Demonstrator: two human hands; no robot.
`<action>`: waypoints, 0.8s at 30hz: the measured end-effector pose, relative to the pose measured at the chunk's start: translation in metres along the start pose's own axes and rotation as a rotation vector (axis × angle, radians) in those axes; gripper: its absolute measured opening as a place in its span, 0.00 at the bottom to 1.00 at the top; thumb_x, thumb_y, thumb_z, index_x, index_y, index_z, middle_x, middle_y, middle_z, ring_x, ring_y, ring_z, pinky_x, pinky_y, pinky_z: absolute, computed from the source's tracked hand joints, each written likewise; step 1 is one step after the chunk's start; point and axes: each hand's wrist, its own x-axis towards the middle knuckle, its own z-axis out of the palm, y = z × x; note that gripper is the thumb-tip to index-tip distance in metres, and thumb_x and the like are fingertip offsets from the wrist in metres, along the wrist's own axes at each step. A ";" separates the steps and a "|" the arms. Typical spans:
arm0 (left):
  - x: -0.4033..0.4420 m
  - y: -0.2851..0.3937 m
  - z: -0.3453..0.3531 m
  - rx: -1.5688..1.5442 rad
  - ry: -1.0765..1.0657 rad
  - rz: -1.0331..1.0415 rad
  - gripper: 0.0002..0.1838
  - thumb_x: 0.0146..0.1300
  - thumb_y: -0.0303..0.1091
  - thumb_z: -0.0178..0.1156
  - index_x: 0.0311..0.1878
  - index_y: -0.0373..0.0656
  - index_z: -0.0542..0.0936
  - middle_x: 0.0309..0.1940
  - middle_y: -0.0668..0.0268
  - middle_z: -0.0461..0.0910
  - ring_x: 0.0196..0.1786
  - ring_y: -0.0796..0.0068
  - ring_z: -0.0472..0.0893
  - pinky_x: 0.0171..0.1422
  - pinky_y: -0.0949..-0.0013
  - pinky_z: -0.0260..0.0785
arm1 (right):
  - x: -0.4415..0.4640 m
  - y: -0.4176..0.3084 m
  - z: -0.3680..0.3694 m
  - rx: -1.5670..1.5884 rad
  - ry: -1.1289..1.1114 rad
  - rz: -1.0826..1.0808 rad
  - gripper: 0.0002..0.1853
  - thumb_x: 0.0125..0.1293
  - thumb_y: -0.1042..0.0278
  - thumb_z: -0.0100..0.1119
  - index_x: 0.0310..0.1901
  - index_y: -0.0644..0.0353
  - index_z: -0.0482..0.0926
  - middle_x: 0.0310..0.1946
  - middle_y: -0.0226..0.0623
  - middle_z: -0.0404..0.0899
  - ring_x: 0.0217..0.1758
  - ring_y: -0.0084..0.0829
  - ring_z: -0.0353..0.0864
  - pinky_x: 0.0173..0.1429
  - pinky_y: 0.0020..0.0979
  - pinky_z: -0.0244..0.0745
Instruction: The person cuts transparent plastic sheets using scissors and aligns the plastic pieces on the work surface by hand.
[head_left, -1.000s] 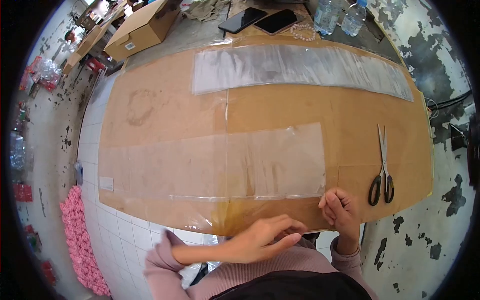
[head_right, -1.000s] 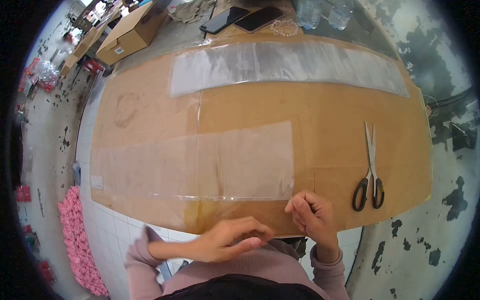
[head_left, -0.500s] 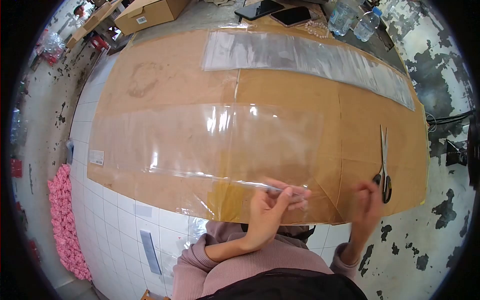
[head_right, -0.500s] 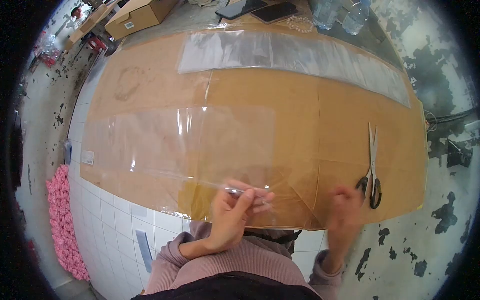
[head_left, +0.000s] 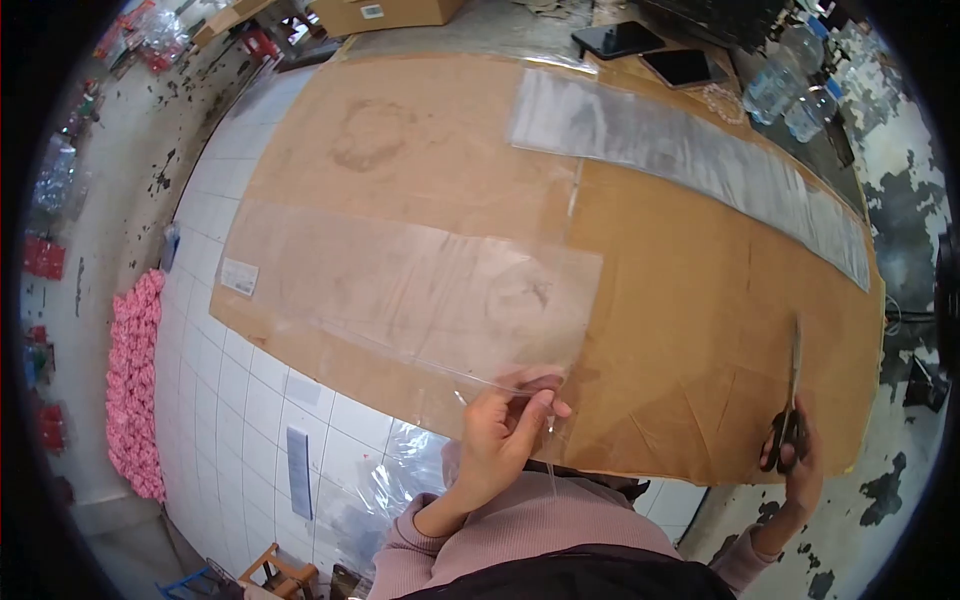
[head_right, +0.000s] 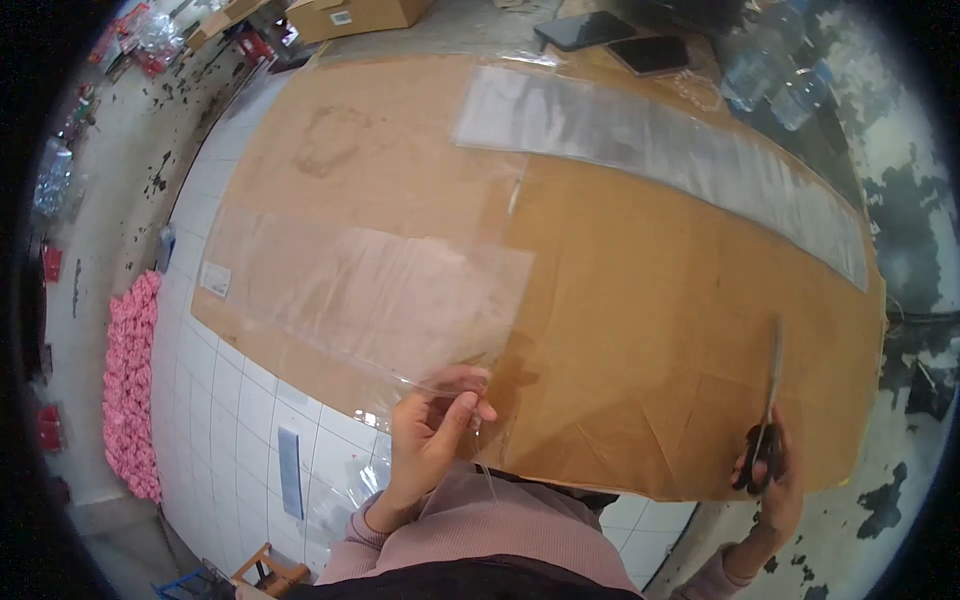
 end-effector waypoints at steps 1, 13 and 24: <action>0.002 0.000 -0.001 -0.002 -0.003 0.019 0.17 0.65 0.19 0.46 0.58 0.35 0.65 0.40 0.62 0.74 0.38 0.77 0.77 0.42 0.76 0.69 | 0.004 -0.002 0.009 0.133 -0.103 -0.004 0.39 0.54 0.72 0.63 0.67 0.59 0.56 0.34 0.37 0.73 0.30 0.24 0.74 0.31 0.24 0.70; 0.018 0.015 0.004 -0.319 0.172 0.055 0.19 0.67 0.24 0.47 0.61 0.33 0.66 0.38 0.63 0.75 0.36 0.81 0.75 0.46 0.78 0.68 | 0.090 -0.092 0.115 -0.128 -1.114 0.185 0.24 0.53 0.71 0.68 0.48 0.64 0.67 0.32 0.29 0.69 0.38 0.20 0.70 0.44 0.24 0.68; 0.024 0.018 0.013 -0.424 0.492 0.117 0.13 0.65 0.23 0.52 0.52 0.33 0.69 0.32 0.59 0.77 0.24 0.82 0.75 0.30 0.83 0.68 | 0.118 -0.099 0.166 -0.178 -1.207 0.043 0.21 0.55 0.57 0.68 0.41 0.63 0.72 0.20 0.23 0.64 0.23 0.16 0.60 0.27 0.22 0.55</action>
